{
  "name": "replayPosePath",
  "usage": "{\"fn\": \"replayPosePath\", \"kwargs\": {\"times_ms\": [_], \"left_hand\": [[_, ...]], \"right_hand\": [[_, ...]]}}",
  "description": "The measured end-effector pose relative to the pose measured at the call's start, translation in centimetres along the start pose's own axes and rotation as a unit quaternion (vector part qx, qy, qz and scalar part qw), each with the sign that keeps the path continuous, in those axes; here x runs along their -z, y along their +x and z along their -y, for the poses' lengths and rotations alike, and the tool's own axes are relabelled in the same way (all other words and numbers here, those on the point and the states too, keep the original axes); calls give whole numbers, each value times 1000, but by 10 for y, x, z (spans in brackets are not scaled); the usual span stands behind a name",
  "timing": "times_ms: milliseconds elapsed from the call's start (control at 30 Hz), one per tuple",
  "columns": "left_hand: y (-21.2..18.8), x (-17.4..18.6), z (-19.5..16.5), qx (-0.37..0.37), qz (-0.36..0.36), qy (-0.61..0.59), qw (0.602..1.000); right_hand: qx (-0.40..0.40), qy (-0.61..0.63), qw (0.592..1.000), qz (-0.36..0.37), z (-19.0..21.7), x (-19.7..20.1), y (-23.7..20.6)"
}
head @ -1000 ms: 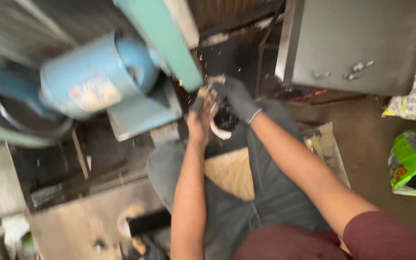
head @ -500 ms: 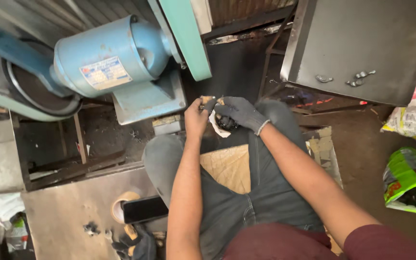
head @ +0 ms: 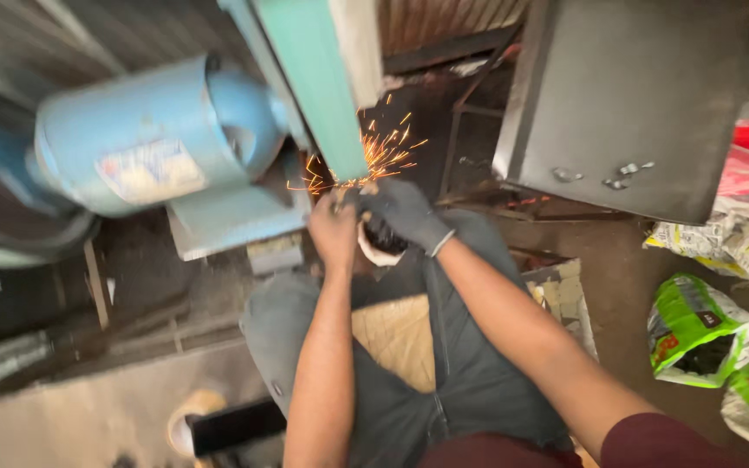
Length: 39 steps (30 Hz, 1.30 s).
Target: The person sits on the floor at a bench grinder and grinds small metal workpieces, holding each piece against the spinning abrasive belt with both hands, producing sparks, then placing finished pieces on a metal tray and picking up the next piece.
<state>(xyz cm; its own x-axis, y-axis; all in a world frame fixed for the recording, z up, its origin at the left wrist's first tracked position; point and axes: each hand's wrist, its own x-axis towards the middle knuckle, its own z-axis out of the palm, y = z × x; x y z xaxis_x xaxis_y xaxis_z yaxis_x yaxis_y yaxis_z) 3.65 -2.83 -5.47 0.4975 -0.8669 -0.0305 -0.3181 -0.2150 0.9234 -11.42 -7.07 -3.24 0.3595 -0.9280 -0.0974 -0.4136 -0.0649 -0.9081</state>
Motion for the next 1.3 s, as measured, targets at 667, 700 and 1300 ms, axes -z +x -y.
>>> {"fn": "replayPosePath", "kwargs": {"times_ms": [667, 700, 1300], "left_hand": [[-20, -17, 12, 181, 191, -473, 841], [-23, -19, 13, 205, 187, -501, 820], [-31, 4, 7, -58, 268, 67, 959]], "right_hand": [[-86, 311, 943, -82, 10, 24, 5], [-92, 324, 938, -85, 12, 21, 12], [7, -279, 880, -385, -56, 197, -77]]}}
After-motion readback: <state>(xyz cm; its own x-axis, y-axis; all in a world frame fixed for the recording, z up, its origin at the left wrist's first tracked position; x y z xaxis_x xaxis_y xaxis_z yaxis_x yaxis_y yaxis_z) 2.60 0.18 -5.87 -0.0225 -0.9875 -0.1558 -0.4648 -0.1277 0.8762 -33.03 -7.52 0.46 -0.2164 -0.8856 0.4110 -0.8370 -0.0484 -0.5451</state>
